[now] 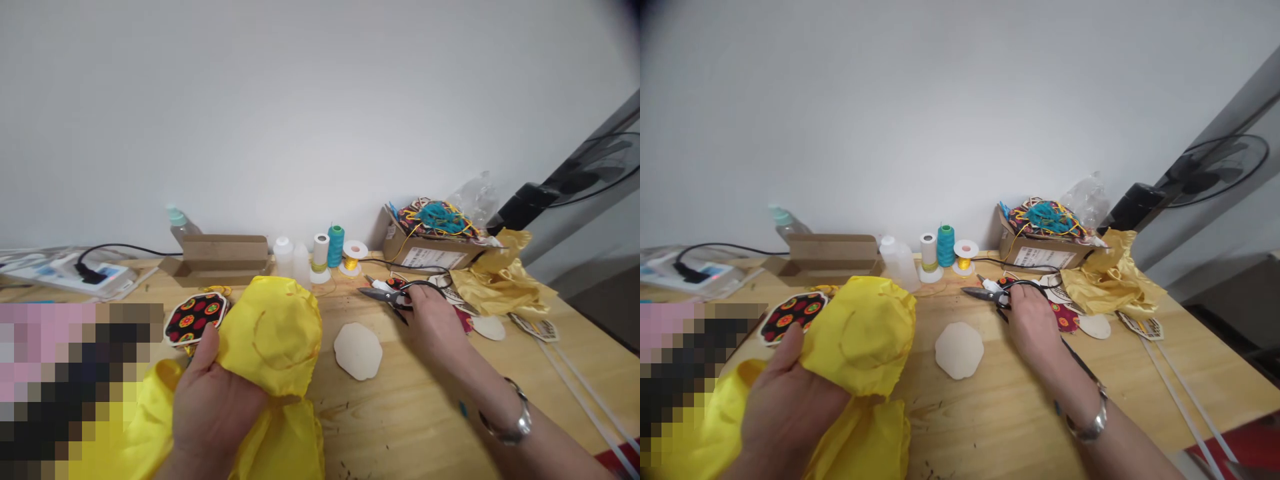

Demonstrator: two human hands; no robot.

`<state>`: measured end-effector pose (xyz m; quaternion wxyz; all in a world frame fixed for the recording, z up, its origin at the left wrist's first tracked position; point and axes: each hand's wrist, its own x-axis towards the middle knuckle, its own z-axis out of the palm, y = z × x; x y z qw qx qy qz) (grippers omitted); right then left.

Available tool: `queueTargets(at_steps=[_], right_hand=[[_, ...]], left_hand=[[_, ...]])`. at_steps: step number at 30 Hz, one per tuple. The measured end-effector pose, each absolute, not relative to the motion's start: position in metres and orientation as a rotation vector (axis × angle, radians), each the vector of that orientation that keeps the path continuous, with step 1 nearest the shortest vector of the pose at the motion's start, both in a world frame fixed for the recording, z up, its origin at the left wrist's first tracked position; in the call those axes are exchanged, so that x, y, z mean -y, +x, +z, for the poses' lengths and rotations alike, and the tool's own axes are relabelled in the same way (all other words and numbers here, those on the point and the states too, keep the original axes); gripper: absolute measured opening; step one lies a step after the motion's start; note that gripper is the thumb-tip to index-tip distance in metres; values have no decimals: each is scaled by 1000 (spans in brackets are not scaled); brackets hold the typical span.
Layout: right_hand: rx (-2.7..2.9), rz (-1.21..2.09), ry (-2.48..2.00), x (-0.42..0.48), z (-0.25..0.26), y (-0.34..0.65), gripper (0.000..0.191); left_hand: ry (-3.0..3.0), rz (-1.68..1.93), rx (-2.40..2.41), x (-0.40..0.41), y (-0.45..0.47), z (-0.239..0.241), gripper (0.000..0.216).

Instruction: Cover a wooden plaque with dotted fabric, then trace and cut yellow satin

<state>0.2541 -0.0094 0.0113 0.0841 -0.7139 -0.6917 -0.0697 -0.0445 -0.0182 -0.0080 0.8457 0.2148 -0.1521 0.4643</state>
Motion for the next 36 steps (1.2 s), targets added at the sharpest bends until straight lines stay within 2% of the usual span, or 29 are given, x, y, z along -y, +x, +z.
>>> queueTargets(at_steps=[2, 5, 6, 12, 19, 24, 27, 34, 36], right_hand=[[2005, -13, -2093, 22, 11, 241, 9], [1938, 531, -1959, 47, 3, 219, 9], [1927, 579, -1920, 54, -2, 214, 10], [1866, 552, -1750, 70, -30, 207, 32], [1872, 537, -1796, 37, -26, 199, 25], [1823, 617, -1795, 16, -13, 194, 17], [1647, 777, -1742, 13, 1, 194, 10], [1331, 1171, -1502, -4, 28, 199, 36], [1269, 1373, -1358, -11, 31, 199, 37]], left_hand=[[432, 979, 324, 19, -44, -8, 80], [407, 1002, 314, 19, -46, -9, 78], [409, 1010, 307, 19, -47, -10, 78], [414, 1022, 284, 16, -53, -14, 76], [351, 1090, 155, 21, -49, -10, 66], [308, 1116, 135, 23, -47, -9, 68], [293, 1098, 126, 25, -43, -8, 68], [318, 1031, 98, 27, -30, -4, 71], [337, 1010, 59, 28, -26, -3, 69]])
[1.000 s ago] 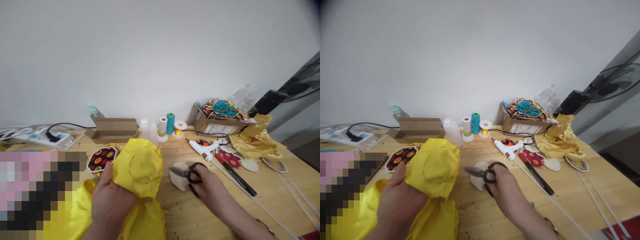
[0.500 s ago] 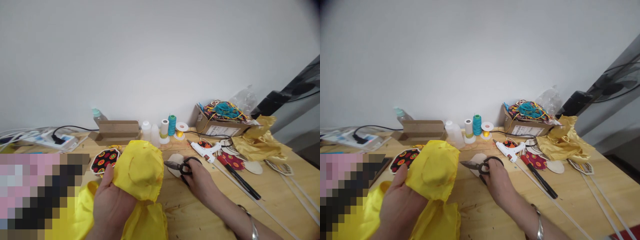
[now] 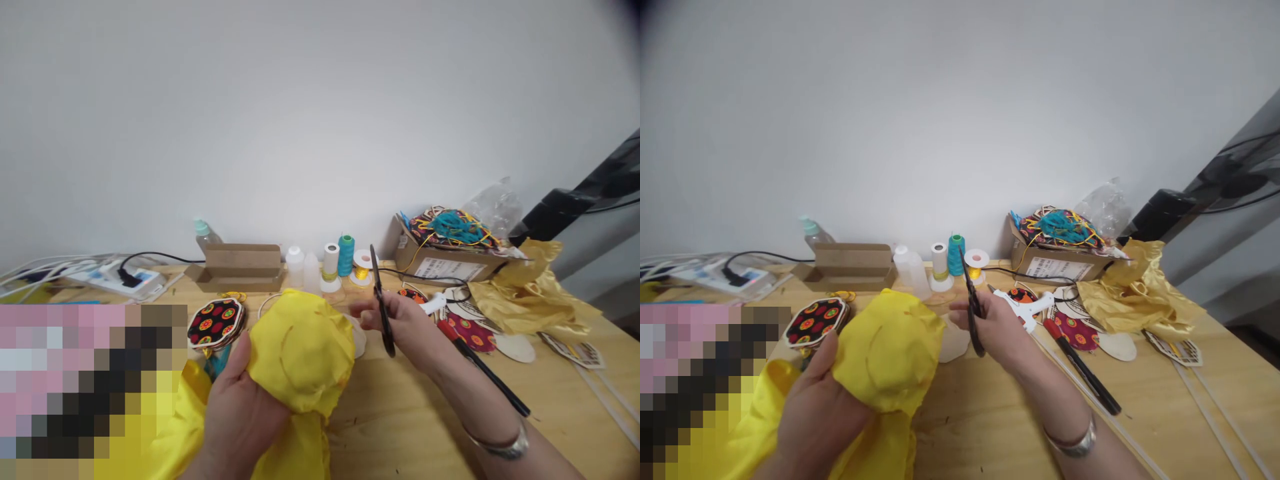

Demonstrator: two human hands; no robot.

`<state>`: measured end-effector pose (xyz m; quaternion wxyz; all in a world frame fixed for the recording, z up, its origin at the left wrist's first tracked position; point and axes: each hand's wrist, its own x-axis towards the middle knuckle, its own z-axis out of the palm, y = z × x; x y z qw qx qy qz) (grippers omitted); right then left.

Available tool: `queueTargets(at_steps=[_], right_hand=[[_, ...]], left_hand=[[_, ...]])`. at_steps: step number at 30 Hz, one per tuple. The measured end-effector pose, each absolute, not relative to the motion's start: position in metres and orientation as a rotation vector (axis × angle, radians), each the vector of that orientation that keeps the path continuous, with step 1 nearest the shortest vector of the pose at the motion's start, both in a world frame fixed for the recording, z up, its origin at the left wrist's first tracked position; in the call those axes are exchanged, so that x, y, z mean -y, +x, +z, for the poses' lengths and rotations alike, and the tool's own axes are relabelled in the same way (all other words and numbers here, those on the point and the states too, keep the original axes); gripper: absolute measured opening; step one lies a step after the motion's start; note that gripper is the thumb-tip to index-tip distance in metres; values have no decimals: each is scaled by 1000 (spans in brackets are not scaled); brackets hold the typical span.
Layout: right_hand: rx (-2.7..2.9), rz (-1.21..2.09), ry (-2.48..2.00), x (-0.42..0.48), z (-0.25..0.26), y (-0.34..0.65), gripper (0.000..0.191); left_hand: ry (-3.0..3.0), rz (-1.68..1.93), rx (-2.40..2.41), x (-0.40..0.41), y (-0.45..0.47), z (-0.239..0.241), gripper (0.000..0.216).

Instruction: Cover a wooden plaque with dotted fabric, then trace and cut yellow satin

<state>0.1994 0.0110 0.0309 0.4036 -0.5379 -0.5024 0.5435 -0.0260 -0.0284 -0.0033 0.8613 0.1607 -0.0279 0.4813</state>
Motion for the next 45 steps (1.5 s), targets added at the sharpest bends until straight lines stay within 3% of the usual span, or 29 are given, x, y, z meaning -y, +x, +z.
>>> queueTargets(at_steps=[6, 10, 14, 21, 33, 39, 45], right_hand=[[1162, 1700, -1061, -15, 28, 198, 30], [1095, 1617, -1133, -11, 25, 199, 36], [1106, 1578, -1130, -9, 24, 201, 32], [1068, 1589, -1137, -5, 26, 194, 33], [1265, 1538, -1255, 0, 40, 186, 26], [1329, 1310, -1360, 0, 48, 192, 36], [1479, 1312, -1324, 7, 41, 205, 46]], left_hand=[[360, 1001, -169, 33, -10, 9, 53], [217, 1013, -445, 29, 4, 19, 40], [187, 1047, -674, 26, 21, 20, 46], [291, 1009, -711, 25, 31, 8, 57], [357, 1014, -697, 20, 19, 6, 48], [315, 1126, -825, 15, 16, 12, 41], [257, 1221, -821, 9, 10, 15, 38]])
